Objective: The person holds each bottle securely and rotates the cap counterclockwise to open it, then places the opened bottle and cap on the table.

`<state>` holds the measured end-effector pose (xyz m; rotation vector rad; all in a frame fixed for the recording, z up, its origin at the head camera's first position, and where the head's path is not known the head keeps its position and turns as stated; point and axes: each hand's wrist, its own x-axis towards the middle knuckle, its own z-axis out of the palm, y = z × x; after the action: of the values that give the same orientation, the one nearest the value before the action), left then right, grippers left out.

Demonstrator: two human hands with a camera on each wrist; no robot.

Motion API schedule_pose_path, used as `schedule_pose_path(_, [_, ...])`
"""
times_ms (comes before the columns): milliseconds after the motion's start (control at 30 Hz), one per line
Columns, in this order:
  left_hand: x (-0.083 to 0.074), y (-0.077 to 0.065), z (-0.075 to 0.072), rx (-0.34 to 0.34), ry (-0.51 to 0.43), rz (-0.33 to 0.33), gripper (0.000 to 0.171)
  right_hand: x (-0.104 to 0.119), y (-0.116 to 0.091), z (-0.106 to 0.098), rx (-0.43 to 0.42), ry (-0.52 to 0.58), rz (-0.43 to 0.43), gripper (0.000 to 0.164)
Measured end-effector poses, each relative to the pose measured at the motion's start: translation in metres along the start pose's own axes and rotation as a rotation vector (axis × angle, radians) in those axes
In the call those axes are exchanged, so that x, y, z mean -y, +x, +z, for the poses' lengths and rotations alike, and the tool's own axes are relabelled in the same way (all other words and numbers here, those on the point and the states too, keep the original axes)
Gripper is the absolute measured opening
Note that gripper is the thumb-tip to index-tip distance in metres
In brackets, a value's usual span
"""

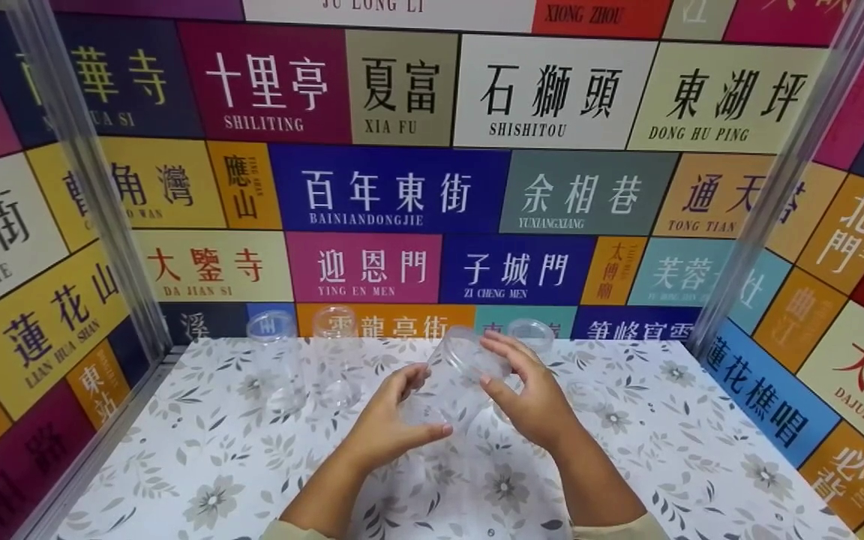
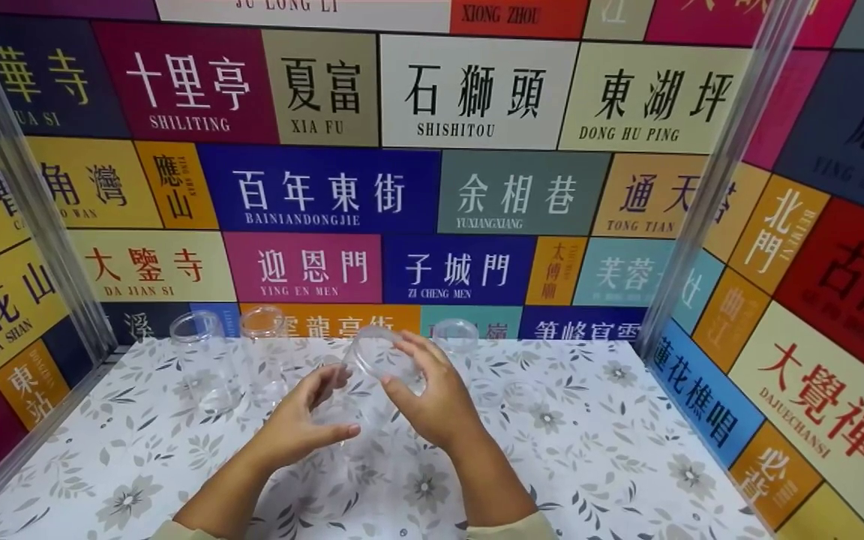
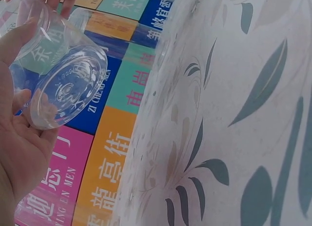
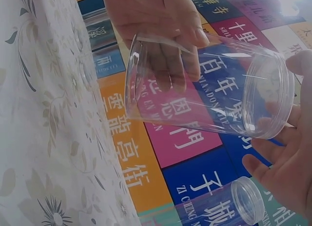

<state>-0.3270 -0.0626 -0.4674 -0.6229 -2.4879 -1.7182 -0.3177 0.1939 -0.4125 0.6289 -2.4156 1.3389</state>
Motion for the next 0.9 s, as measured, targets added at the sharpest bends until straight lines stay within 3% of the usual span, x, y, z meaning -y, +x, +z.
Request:
schedule_pose_path(233, [-0.004, -0.001, 0.0, -0.006, 0.002, -0.008, 0.107, 0.008, 0.001, 0.001, -0.096, -0.101, 0.12, 0.063])
schedule_pose_path(433, [-0.002, -0.001, 0.001, 0.0, -0.001, 0.012, 0.106, 0.013, 0.0, 0.003, -0.104, -0.169, 0.195, 0.074])
schedule_pose_path(633, [-0.002, -0.002, 0.001, 0.01, 0.0, 0.016, 0.106, 0.015, -0.001, 0.003, -0.083, -0.139, 0.173, 0.071])
schedule_pose_path(900, [-0.002, -0.002, 0.0, 0.026, 0.014, 0.018, 0.106, 0.009, -0.003, -0.003, -0.014, -0.062, 0.069, 0.062])
